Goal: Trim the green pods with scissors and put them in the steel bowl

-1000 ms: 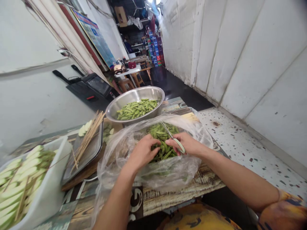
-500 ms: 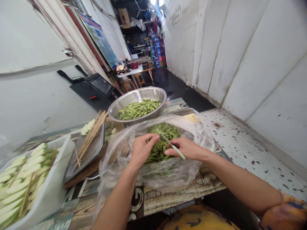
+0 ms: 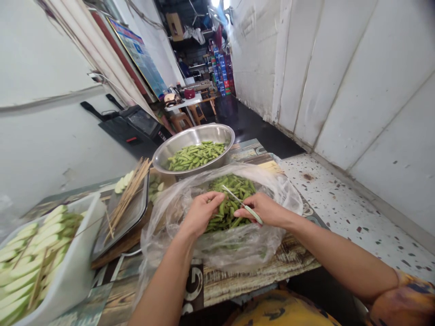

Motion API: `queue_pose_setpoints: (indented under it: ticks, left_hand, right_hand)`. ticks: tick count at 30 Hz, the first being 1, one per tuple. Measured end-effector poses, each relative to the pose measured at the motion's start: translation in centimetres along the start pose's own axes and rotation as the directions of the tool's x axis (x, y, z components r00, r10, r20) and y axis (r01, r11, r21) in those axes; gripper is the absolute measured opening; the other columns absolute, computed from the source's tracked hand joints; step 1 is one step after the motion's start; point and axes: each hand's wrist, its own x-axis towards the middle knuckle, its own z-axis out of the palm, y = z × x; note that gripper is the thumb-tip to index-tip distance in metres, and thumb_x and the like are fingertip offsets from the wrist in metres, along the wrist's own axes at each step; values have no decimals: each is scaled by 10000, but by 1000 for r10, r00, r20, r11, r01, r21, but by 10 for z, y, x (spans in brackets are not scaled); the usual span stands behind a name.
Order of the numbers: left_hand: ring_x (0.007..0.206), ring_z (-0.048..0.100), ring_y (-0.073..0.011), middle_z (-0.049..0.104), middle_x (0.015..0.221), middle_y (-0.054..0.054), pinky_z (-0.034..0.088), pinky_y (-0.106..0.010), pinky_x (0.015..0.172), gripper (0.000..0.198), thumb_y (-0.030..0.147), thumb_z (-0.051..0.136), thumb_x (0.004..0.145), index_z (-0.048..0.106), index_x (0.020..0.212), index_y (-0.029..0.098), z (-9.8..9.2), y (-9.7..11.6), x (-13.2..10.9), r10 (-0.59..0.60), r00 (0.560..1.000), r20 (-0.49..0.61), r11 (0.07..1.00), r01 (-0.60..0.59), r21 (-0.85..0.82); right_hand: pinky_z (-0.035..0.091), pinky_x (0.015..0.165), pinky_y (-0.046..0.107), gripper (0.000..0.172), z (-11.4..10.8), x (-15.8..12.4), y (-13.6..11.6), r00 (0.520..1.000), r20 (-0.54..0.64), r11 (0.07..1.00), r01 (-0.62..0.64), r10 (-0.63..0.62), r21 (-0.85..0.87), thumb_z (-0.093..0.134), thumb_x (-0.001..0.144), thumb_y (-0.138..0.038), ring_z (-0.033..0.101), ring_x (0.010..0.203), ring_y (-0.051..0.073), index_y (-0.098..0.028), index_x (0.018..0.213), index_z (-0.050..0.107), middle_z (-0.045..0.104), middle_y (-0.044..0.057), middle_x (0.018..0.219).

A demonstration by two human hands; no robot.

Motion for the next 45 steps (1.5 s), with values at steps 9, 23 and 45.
queue_pose_setpoints:
  ticks: [9,23,45]
  left_hand:
    - [396,414,-34,668,702,-42,171,-164,361,345,382,691,654,554,860,141,6,2,3,164,920,-355,965,-224,-134]
    - [327,254,9,675,664,-49,150,-148,359,288,361,673,702,544,807,125,14,-4,1,214,930,-298,957,-260,-126]
    - [472,448,-107,527,530,31,299,-229,481,185,365,586,644,605,674,184,-22,7,4,336,857,-390,830,-74,553]
  right_hand:
    - [388,355,203,478,1,-2,-3,988,135,932,-117,74,344,594,701,-610,503,438,109,-137,760,572,545,-5,559]
    - [329,320,175,484,2,-1,-1,988,150,946,-73,26,317,568,739,-597,478,390,90,-114,726,593,536,-2,506]
    - [280,303,173,382,5,-1,-11,992,53,913,-122,110,388,578,770,-509,422,323,65,-128,748,597,498,-45,423]
